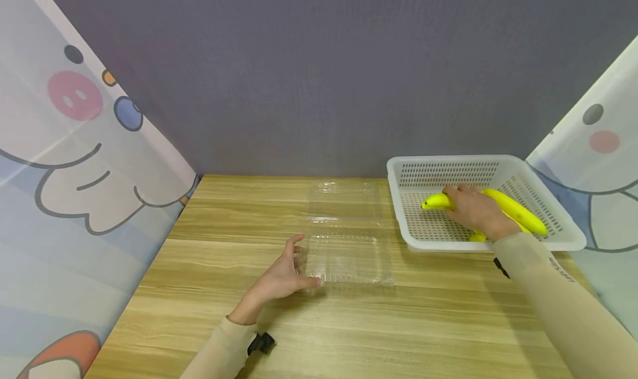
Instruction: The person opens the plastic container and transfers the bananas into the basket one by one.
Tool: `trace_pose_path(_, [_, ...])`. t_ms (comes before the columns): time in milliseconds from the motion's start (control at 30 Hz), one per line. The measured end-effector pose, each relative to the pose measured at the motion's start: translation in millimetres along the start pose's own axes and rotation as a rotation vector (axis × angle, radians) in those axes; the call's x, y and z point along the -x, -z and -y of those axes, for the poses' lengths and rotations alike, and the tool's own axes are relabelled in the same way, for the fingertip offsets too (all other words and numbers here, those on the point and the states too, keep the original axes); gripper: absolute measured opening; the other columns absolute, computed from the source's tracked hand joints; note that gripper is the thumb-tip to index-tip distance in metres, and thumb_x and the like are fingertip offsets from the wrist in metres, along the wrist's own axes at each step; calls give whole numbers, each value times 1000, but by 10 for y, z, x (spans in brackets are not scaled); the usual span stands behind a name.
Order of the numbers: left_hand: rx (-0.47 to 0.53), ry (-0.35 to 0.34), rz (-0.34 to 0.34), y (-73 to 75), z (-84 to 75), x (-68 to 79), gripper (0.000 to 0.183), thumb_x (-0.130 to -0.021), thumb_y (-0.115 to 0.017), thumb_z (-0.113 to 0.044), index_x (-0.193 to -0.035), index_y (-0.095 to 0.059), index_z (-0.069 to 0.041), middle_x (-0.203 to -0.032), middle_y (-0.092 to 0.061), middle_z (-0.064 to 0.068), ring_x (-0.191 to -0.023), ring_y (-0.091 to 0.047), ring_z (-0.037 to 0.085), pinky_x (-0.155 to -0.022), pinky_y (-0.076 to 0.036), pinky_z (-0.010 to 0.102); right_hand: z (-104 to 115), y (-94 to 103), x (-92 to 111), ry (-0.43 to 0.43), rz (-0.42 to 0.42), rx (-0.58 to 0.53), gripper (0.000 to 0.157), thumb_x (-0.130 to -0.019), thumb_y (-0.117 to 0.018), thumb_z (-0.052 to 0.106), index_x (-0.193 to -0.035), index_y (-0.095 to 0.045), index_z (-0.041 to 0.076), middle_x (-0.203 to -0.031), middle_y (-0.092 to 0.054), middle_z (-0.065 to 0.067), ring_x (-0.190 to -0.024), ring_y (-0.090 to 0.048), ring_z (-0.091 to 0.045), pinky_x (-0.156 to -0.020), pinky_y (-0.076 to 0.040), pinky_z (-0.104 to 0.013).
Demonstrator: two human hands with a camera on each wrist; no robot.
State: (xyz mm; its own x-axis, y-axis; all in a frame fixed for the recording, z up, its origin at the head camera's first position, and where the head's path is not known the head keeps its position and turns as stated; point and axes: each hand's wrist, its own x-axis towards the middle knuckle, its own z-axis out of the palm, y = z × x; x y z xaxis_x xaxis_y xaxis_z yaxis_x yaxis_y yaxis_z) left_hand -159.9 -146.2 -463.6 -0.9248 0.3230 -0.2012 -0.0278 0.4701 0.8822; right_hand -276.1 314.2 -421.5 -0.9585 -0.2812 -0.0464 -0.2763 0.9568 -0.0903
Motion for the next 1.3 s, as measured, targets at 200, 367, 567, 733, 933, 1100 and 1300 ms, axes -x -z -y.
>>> trace_pose_path(200, [-4, -6, -4, -6, 13, 0, 114, -78, -90, -25, -160, -13, -11, -153, -37, 25, -136, -42, 46, -102, -42, 62, 23, 5, 6, -17, 21, 12, 53, -95, -68, 17, -139, -48, -3, -117, -56, -29, -106, -55, -46, -86, -46, -66])
trace_pose_path(367, [-6, -9, -2, -8, 20, -5, 115, -78, -90, -27, -160, -12, -12, -152, -37, 24, -135, -44, 45, -102, -43, 61, 27, 17, 32, -28, 68, 6, 56, -96, -64, 14, -145, -42, -4, -128, -51, -35, -117, -50, -52, -91, -44, -69])
trace_pose_path(567, [-17, -12, 12, 0, 20, 0, 115, -79, -90, -30, -160, -11, -12, -152, -36, 25, -134, -43, 45, -102, -43, 60, -6, 11, 46, -30, 88, -4, 55, -96, -61, 12, -144, -43, -6, -129, -50, -35, -118, -49, -52, -92, -44, -69])
trace_pose_path(733, [-20, -12, 25, 13, 14, 0, 115, -80, -89, -30, -160, -9, -12, -153, -34, 26, -133, -43, 48, -101, -44, 61, -7, 28, 75, -46, 77, -20, 55, -95, -60, 12, -143, -44, -7, -126, -52, -34, -113, -52, -50, -92, -44, -68])
trace_pose_path(933, [-10, 5, 31, 22, -20, 3, 117, -79, -90, -30, -161, -8, -12, -155, -33, 25, -136, -42, 48, -104, -42, 61, 60, 94, 126, -56, 50, -56, 54, -95, -60, 12, -143, -45, -7, -133, -48, -36, -119, -49, -54, -93, -43, -70])
trace_pose_path(1100, [-15, 8, 31, 27, -42, 9, 118, -79, -90, -29, -161, -7, -11, -156, -34, 25, -137, -42, 49, -106, -41, 61, 157, 152, 167, -50, 14, -88, 52, -95, -62, 16, -140, -49, -7, -134, -49, -36, -120, -49, -54, -94, -42, -71])
trace_pose_path(1300, [-45, 2, 31, 22, -39, 8, 119, -80, -89, -31, -162, -5, -11, -156, -35, 25, -136, -43, 48, -104, -42, 61, 284, 211, 262, -63, -4, -140, 50, -97, -59, 18, -139, -51, -7, -134, -49, -35, -121, -48, -55, -91, -42, -72])
